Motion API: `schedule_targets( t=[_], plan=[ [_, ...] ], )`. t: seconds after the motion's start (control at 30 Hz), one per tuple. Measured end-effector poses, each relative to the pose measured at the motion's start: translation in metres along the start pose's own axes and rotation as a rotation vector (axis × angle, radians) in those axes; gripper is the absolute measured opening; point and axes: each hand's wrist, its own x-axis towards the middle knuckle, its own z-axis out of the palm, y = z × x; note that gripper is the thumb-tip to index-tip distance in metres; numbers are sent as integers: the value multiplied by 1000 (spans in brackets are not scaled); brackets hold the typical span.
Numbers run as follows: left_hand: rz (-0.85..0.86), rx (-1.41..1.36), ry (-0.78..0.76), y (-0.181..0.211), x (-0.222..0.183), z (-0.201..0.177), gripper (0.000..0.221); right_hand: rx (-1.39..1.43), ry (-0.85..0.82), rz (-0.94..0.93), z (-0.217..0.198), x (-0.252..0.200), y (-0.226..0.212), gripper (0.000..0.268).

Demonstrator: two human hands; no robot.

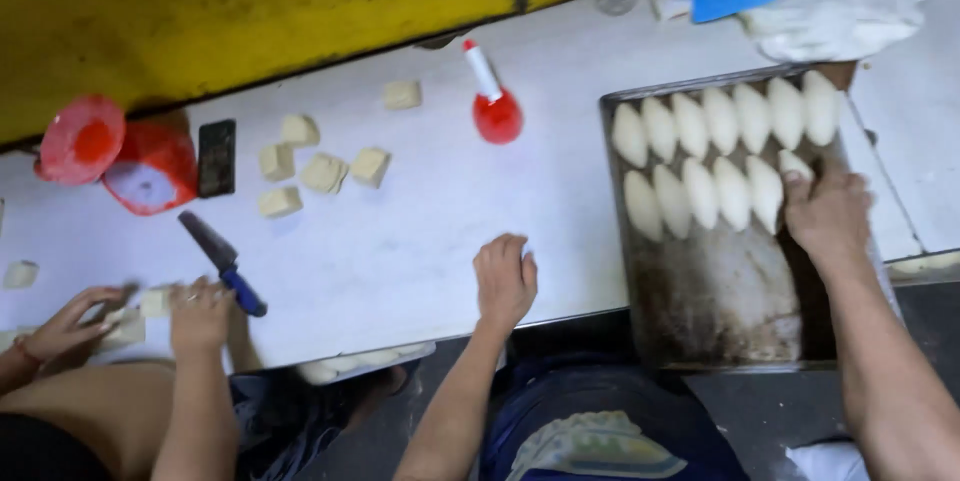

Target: A person in a bakery environment cuts dough into portions and shapes them into oval buns before placing them on a baking tray.

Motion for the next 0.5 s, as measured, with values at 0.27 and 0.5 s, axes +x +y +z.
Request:
schedule_targets(
  t=[0.27,0.5],
  plan=[
    [-302,-226,408,-199,78,-76,35,217,148,-564,120,-221,-227,23],
    [-541,-35,-166,-256,165,-84,69,480,-470,-356,113,-279,-338,28]
  ],
)
